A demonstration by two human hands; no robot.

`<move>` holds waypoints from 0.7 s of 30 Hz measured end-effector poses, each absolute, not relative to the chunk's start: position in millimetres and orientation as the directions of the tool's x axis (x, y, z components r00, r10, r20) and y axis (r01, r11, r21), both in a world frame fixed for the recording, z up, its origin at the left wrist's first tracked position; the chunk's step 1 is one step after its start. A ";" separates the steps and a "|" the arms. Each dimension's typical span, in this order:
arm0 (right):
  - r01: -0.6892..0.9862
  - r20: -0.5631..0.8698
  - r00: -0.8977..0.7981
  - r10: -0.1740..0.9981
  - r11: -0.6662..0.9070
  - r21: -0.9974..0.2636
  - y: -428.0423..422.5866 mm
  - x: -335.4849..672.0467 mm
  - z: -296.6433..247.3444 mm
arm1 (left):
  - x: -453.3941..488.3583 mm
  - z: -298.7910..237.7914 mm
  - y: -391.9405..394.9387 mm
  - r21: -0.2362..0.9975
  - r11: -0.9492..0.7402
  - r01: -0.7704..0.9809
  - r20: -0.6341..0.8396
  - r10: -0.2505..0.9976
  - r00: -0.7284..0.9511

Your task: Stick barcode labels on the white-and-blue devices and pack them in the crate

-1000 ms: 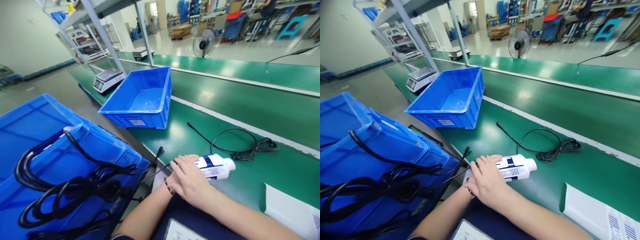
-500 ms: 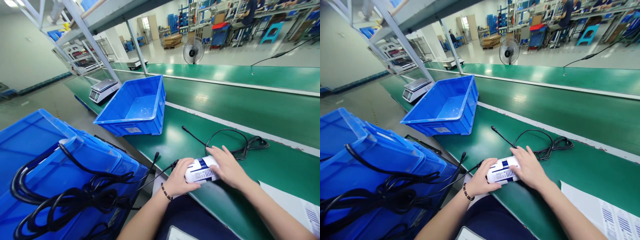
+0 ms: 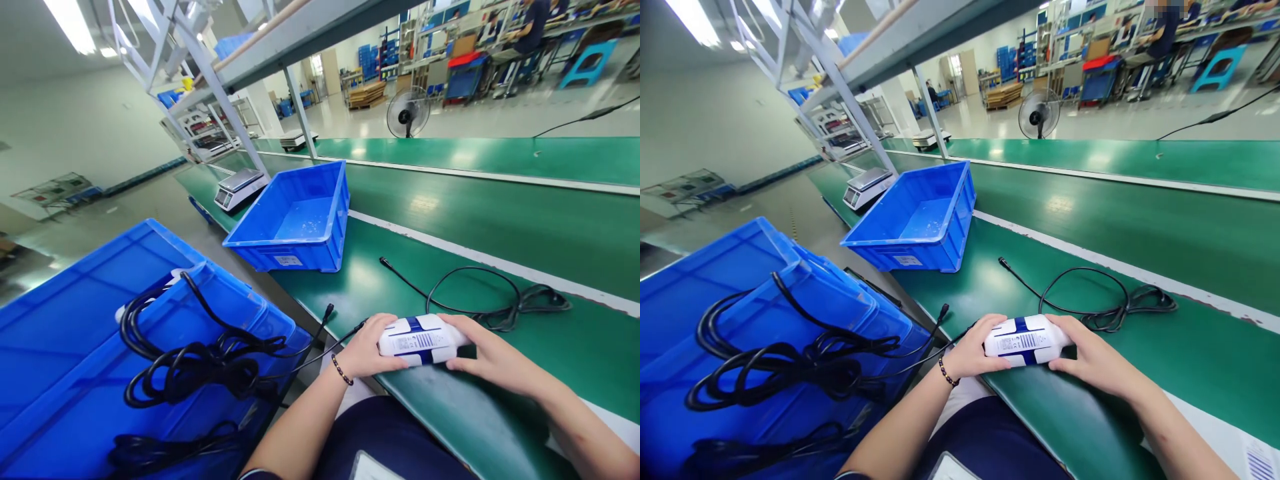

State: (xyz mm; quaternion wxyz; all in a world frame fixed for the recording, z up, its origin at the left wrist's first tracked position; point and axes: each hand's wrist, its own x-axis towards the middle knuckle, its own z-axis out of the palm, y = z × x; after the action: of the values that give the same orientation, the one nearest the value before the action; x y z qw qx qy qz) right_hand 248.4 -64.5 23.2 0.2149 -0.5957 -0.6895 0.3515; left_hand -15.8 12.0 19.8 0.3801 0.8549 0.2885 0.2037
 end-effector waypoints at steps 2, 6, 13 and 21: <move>0.658 -0.139 -0.200 0.970 0.028 -0.753 -60.7 249.7 24.6 | -17.3 22.4 10.0 0.658 -0.648 0.384 0.185 0.633 0.752; 0.614 -0.172 -0.204 0.964 -0.011 -0.789 -54.2 249.8 29.0 | -12.8 29.1 -5.5 0.312 -0.836 0.451 0.295 0.536 0.791; 0.581 -0.236 -0.222 0.946 -0.066 -0.811 -31.4 243.0 43.5 | 33.5 39.8 -14.2 0.007 -0.763 0.646 0.166 0.638 0.752; 0.742 -0.213 -0.021 0.977 -0.128 -0.658 -23.0 242.3 49.4 | 53.2 52.5 20.4 0.066 -0.734 0.676 0.191 0.674 0.714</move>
State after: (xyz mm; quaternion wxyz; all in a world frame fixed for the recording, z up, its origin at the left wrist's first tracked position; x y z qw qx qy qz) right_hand 242.3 -23.0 49.4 0.1799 -0.6762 -0.6354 0.3265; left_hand 53.2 20.4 52.5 -0.0043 0.9256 0.3645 0.1017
